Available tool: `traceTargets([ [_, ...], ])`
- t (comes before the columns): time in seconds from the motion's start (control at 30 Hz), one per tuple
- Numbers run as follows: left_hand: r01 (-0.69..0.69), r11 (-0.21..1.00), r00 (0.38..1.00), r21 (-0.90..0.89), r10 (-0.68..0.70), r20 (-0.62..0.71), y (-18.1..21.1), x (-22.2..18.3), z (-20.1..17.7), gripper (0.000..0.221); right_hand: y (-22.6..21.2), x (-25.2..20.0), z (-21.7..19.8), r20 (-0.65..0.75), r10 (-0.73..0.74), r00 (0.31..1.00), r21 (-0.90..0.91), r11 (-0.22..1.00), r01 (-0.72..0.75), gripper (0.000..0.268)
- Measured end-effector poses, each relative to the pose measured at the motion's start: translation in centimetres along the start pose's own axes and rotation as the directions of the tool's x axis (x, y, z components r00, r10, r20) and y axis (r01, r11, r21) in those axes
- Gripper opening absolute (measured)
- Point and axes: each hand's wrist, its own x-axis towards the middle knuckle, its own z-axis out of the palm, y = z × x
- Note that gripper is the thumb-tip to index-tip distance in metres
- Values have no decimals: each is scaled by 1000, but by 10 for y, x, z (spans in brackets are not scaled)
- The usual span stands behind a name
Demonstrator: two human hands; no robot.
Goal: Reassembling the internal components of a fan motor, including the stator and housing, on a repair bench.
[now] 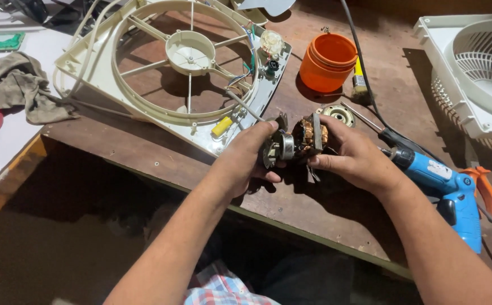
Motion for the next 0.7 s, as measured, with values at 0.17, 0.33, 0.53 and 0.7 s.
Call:
traceTargets([
  [0.17,49,998,998,-26,-48,32,4,4,-2,78,7,4,5,1,37,999,167,985,-36,95],
  [0.33,52,996,997,-75,-48,61,11,-7,1,77,-4,4,0,43,-39,998,70,997,36,102],
  [0.53,42,995,997,-89,-36,68,0,8,-9,70,-8,5,7,28,-14,1000,12,1000,14,110],
  [0.7,30,996,998,-89,-25,59,1,3,-6,66,-15,4,8,-12,23,1000,-166,986,-25,117],
])
